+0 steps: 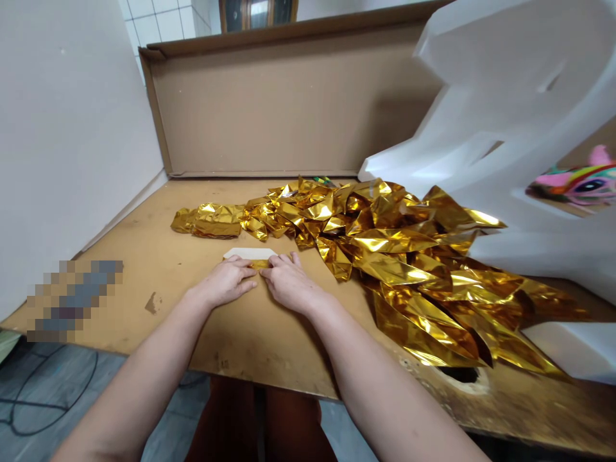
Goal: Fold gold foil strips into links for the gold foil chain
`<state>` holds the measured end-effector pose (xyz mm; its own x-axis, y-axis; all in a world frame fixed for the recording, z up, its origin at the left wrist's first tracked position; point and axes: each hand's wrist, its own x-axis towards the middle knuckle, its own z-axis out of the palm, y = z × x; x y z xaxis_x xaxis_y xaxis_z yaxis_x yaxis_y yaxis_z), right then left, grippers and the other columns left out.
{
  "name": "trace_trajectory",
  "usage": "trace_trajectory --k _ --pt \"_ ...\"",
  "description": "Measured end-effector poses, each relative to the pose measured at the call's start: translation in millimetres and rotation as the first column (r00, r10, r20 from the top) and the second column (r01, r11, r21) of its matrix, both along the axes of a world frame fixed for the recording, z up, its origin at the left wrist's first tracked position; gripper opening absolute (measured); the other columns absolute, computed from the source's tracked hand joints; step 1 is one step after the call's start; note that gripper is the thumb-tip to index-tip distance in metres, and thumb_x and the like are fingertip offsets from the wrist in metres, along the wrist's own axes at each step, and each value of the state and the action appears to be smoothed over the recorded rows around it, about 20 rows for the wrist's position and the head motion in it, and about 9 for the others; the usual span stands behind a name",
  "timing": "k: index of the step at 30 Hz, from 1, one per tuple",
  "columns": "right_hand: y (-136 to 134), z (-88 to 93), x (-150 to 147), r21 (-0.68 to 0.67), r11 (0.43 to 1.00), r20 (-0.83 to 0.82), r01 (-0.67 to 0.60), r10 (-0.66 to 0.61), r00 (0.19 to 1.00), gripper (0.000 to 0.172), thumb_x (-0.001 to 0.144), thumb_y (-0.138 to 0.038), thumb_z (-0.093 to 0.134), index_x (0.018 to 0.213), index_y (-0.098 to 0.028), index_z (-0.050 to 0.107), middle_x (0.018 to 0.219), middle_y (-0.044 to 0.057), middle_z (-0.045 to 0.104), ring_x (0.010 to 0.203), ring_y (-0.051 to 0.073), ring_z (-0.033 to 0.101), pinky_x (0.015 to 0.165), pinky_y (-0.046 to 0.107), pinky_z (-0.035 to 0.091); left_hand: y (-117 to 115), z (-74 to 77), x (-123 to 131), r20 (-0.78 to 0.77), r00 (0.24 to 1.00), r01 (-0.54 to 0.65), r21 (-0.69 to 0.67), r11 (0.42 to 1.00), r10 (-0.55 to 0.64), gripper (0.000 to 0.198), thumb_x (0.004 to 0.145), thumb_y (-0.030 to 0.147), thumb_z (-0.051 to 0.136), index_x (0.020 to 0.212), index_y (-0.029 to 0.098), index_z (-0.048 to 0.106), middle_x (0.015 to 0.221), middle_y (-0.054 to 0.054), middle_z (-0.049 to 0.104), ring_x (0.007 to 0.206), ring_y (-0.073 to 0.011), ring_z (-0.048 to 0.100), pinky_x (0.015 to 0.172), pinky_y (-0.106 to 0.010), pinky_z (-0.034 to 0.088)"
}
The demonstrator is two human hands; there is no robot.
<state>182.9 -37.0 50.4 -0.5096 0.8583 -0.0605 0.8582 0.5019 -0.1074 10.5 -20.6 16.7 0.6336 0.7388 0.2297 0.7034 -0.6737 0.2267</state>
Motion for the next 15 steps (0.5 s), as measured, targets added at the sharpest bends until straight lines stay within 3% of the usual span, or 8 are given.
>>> trace_trajectory --k 9,15 --pt "2.3 5.4 8.8 -0.009 0.998 0.052 0.055 -0.055 0.997 0.039 0.087 -0.013 0.037 0.101 -0.022 0.072 0.109 0.012 0.063 0.111 0.026 0.050 0.107 0.053 0.018 5.6 0.7 -15.9 0.031 0.999 -0.007 -0.026 1.000 0.008 0.026 0.089 0.028 0.050 0.082 0.018 0.072 0.094 -0.008 0.069 0.098 -0.0208 0.060 0.091 -0.034 0.047" --pt "2.5 14.5 15.4 -0.028 0.995 0.096 0.096 -0.093 0.991 0.038 0.086 -0.011 0.038 0.100 -0.020 0.072 0.110 0.012 0.065 0.111 0.027 0.051 0.102 0.049 0.027 8.5 4.5 -28.5 0.044 0.995 -0.080 -0.095 0.992 0.084 0.026 0.088 0.027 0.051 0.072 0.019 0.071 0.087 -0.005 0.069 0.089 -0.0189 0.063 0.085 -0.030 0.049"
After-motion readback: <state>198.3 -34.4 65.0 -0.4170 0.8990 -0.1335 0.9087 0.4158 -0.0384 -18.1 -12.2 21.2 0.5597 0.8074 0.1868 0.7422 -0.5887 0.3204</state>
